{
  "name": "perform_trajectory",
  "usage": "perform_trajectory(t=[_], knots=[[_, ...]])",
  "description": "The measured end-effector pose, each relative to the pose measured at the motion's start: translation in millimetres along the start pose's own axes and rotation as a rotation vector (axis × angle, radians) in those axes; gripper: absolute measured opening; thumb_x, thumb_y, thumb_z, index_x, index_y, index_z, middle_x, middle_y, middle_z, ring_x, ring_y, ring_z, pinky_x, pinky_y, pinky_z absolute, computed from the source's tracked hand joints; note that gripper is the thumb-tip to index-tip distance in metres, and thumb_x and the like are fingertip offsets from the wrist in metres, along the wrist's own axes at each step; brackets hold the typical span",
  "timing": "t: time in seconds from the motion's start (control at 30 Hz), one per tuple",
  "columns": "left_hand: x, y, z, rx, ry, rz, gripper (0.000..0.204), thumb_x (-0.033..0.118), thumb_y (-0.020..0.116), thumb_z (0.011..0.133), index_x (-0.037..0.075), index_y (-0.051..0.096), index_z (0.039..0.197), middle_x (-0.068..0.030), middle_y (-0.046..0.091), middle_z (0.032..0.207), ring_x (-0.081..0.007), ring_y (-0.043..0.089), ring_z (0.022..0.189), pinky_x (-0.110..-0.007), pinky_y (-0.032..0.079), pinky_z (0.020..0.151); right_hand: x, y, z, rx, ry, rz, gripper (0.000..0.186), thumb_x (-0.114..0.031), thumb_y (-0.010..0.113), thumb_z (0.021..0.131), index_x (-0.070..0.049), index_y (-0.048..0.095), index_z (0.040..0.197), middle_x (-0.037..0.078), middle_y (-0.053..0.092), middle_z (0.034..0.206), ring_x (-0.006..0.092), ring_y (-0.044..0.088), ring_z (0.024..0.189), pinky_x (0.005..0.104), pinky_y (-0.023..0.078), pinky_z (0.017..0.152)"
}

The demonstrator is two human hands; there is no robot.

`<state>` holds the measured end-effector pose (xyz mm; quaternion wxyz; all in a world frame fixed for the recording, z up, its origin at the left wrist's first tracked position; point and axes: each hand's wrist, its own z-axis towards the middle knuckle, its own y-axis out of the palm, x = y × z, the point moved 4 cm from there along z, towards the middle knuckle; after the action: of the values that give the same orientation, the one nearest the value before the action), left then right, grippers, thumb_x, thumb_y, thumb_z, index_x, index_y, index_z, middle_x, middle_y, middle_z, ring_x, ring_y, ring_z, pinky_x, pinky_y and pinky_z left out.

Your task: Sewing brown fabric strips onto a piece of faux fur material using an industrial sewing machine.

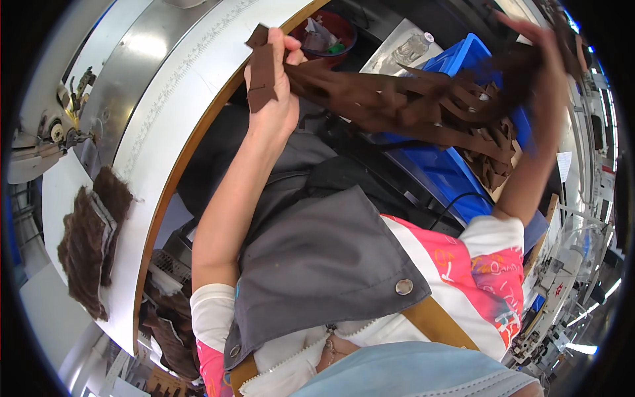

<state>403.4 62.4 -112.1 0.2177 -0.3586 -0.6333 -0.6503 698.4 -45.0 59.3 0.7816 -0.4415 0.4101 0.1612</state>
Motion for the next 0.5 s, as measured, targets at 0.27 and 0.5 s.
perform_trajectory(t=[0.27,0.5], knots=[[32,58,19,-0.035,0.199,0.127,0.023,0.025,0.056,0.088,0.006,0.055,0.076,-0.0014,0.051,0.072,-0.0102,0.049,0.065,-0.024,0.039,0.059,-34,215,-40,-0.742,0.122,0.826,0.036,-0.028,0.046,0.096,-0.002,0.052,0.119,0.005,0.056,0.111,0.0129,0.050,0.105,0.0270,0.040,0.090],[75,104,40,-0.537,0.153,0.572,0.037,0.036,0.060,0.086,0.000,0.062,0.082,-0.0060,0.058,0.070,-0.0130,0.052,0.063,-0.026,0.041,0.061,-61,176,-18,-1.059,0.068,0.511,0.024,-0.012,0.063,0.083,0.002,0.058,0.103,0.003,0.058,0.061,0.0063,0.045,0.047,0.0191,0.030,0.041]])
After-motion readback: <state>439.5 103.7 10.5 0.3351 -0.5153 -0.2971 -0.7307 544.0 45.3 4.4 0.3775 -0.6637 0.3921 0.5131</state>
